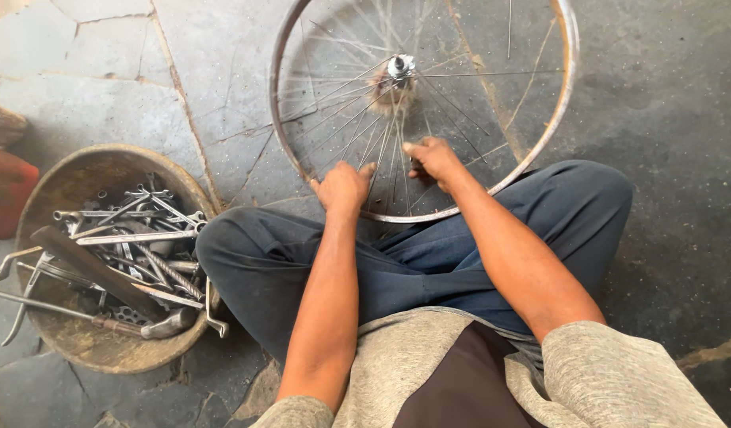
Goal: The person sits on the floor and uses a spoke wrench to tighten the spokes of a bicycle wheel. They rotate the wheel periodically to access different sections and continue adjusting the spokes throughout the clip.
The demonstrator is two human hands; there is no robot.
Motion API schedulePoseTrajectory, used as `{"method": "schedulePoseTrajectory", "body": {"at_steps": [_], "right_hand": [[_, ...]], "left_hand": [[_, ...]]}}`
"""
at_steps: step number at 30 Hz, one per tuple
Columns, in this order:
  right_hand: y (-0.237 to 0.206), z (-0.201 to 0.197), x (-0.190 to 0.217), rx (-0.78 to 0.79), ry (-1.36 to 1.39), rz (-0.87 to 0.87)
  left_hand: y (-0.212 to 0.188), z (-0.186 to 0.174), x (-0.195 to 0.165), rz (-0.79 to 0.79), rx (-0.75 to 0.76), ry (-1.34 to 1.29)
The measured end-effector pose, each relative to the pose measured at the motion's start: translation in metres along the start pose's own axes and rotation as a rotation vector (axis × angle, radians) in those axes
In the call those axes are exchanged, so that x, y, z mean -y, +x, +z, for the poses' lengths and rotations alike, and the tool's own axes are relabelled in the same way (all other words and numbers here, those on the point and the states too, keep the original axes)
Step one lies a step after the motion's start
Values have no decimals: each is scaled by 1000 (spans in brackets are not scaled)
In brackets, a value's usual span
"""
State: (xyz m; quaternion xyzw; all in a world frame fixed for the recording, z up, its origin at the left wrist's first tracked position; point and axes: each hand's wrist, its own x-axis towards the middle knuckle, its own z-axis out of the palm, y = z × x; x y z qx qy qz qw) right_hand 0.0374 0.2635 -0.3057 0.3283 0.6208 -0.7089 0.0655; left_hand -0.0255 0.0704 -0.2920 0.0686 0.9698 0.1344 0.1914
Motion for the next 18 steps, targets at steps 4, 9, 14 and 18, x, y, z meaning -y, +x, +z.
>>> {"method": "schedulePoseTrajectory", "body": {"at_steps": [4, 9, 14, 18], "right_hand": [[1, 10, -2, -40, -63, 163], [5, 9, -2, -111, -273, -68], [6, 2, 5, -198, -154, -198], [1, -3, 19, -110, -70, -151]], "left_hand": [[-5, -6, -4, 3, 4, -49], [4, 1, 4, -22, 74, -180], [9, 21, 4, 11, -57, -18], [10, 14, -2, 27, -22, -195]]}}
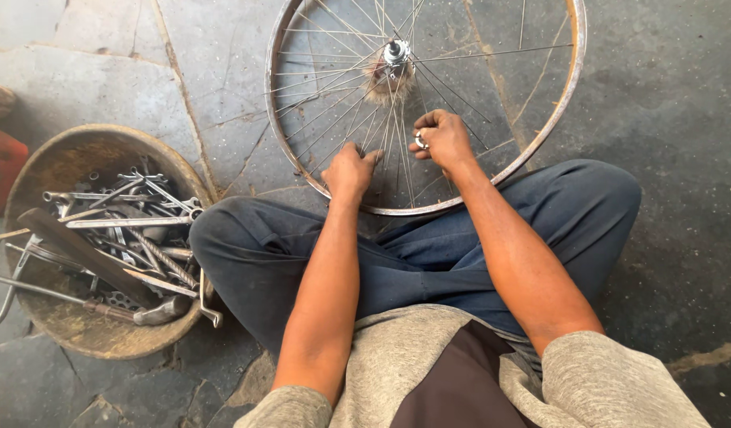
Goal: The person sits on the floor and uses a spoke wrench to tighten the spokes of a bicycle wheel. They rotate the wheel periodically to access different sections and continue adjusting the spokes throughout the clip.
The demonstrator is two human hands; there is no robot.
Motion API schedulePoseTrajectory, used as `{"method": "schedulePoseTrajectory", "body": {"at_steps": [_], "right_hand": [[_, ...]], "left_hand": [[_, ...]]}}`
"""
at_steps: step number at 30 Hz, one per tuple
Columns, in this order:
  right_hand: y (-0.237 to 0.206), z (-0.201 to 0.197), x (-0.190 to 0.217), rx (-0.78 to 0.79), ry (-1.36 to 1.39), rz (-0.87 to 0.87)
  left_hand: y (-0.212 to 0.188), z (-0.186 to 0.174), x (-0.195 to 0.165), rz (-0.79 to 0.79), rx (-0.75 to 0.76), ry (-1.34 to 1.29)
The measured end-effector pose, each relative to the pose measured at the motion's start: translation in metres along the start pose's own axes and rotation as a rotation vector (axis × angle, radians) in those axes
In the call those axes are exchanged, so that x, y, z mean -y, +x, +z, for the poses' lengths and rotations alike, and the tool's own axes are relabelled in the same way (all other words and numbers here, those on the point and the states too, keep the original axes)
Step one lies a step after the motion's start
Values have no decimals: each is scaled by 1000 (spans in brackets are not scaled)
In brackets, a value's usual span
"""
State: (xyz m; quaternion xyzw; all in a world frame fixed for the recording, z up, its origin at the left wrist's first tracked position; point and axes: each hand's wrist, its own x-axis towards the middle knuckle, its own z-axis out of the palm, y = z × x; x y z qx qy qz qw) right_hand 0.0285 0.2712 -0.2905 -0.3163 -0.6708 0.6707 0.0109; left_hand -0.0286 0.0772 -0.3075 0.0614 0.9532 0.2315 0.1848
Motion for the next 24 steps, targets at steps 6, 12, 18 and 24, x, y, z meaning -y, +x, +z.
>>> {"method": "schedulePoseTrajectory", "body": {"at_steps": [6, 12, 18, 24], "right_hand": [[-9, -2, 12, -23, -314, -101], [-8, -1, 12, -108, -239, -149], [-16, 2, 1, 162, -201, 69], [-15, 9, -18, 400, -262, 216]], "left_hand": [[2, -11, -5, 16, 128, -39], [1, 9, 1, 83, -125, 11], [0, -5, -6, 35, -49, -190], [-9, -16, -20, 94, 84, -66]]}}
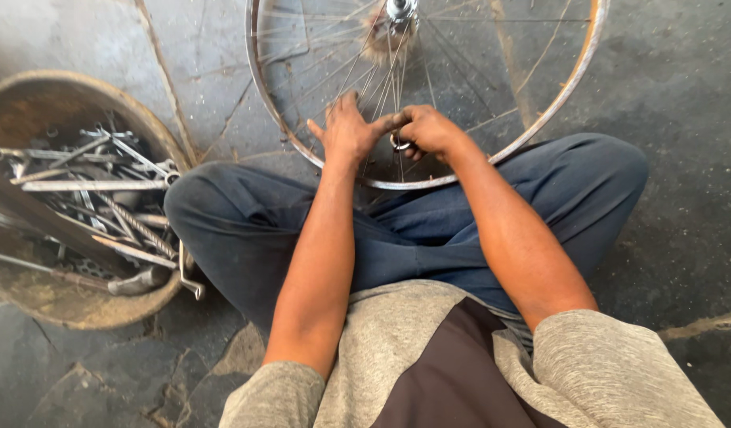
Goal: The person sits on the floor and uses a spoke wrench to tighten the spokes of a bicycle wheel. They rotate the wheel periodically to access different sections and continue adjusting the spokes throughout the clip.
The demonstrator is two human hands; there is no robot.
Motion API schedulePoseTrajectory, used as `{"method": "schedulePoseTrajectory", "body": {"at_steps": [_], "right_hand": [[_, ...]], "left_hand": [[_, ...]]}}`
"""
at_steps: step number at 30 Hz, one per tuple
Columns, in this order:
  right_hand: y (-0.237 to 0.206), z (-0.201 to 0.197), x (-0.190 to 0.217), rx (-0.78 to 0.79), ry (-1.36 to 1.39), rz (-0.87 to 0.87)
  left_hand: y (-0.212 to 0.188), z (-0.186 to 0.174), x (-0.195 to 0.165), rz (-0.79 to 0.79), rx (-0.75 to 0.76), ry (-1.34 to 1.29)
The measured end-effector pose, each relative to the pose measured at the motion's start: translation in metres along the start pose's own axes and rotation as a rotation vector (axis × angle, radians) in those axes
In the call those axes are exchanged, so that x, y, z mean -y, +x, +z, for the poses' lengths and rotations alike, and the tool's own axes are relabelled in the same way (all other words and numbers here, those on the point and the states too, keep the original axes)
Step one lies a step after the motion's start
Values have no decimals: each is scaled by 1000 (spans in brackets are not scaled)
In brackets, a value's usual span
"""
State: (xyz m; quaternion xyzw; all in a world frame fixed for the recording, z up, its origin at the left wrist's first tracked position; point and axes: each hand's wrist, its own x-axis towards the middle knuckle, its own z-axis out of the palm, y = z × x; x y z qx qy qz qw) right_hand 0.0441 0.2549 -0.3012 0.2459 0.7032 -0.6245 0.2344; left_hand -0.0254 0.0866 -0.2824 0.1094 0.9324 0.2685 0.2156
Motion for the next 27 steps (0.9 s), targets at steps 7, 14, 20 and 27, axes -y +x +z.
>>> {"method": "schedulePoseTrajectory", "body": {"at_steps": [7, 14, 20, 27], "right_hand": [[2, -11, -18, 375, 161, 184], [-12, -20, -13, 439, -17, 161], [-27, -16, -6, 463, -71, 133], [-18, -15, -16, 596, 209, 220]], "left_hand": [[3, 0, 9, -31, 62, -9], [2, -2, 10, -37, 62, -21], [4, -4, 9, -45, 69, 9], [6, -1, 13, -56, 101, 5]]}}
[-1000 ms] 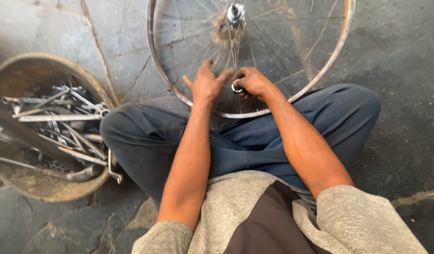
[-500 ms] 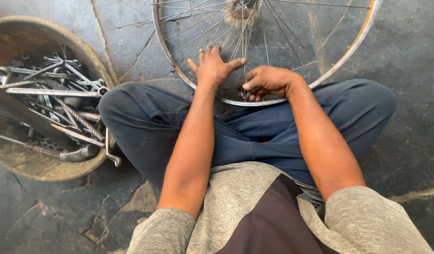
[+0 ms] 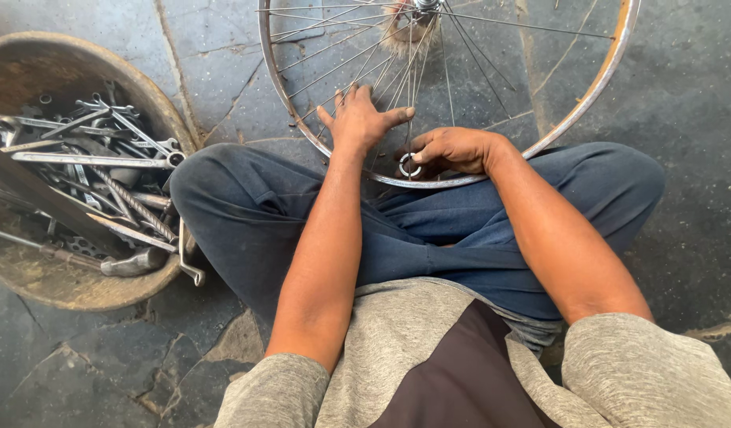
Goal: The person sits on the floor and uses a spoke wrench to tighten the spokes of a bicycle wheel. They rotate the wheel periodically to access different sections and continue adjusting the spokes throughout the clip.
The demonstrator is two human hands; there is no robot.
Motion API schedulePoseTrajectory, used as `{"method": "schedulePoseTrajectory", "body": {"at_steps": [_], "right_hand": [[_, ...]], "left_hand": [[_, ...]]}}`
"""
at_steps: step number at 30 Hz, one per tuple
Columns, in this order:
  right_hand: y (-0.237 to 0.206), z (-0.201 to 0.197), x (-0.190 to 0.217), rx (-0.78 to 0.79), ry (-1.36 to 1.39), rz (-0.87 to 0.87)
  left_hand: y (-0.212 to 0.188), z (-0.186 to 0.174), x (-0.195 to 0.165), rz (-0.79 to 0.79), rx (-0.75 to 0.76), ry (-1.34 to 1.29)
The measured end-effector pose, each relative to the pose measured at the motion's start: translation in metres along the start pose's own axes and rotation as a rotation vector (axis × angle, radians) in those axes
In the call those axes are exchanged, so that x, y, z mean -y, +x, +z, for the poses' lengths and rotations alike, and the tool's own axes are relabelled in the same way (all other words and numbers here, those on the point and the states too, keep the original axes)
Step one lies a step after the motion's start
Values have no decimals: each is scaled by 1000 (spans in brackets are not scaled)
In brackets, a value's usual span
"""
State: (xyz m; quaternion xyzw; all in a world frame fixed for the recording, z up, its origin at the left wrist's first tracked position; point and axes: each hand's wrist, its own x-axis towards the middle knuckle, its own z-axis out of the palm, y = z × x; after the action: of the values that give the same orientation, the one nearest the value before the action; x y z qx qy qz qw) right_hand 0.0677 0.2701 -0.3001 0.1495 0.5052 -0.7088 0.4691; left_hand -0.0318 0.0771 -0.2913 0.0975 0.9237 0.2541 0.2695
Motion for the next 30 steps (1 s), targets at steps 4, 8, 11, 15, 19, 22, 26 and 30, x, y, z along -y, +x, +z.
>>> {"method": "schedulePoseTrajectory", "body": {"at_steps": [4, 8, 11, 15, 19, 22, 26, 30], "right_hand": [[22, 1, -13, -10, -12, 58], [29, 6, -12, -174, -149, 49], [25, 9, -6, -316, -268, -29], [23, 14, 0, -355, -214, -66], [21, 18, 10, -316, -72, -62], [20, 20, 17, -318, -22, -78], [35, 28, 16, -257, 70, -155], [54, 24, 11, -178, 136, -160]], "left_hand": [[-1, -1, -1, 6, -34, -11], [-2, -10, -5, 3, -67, -18], [-2, -12, -5, -36, -23, -15], [0, -10, -5, -22, -57, -11], [-27, -7, -14, 105, -338, 163], [-68, -10, -20, 178, -198, 342], [-104, -15, -23, 142, -39, 372], [-101, -17, -14, 106, -146, 352]]}}
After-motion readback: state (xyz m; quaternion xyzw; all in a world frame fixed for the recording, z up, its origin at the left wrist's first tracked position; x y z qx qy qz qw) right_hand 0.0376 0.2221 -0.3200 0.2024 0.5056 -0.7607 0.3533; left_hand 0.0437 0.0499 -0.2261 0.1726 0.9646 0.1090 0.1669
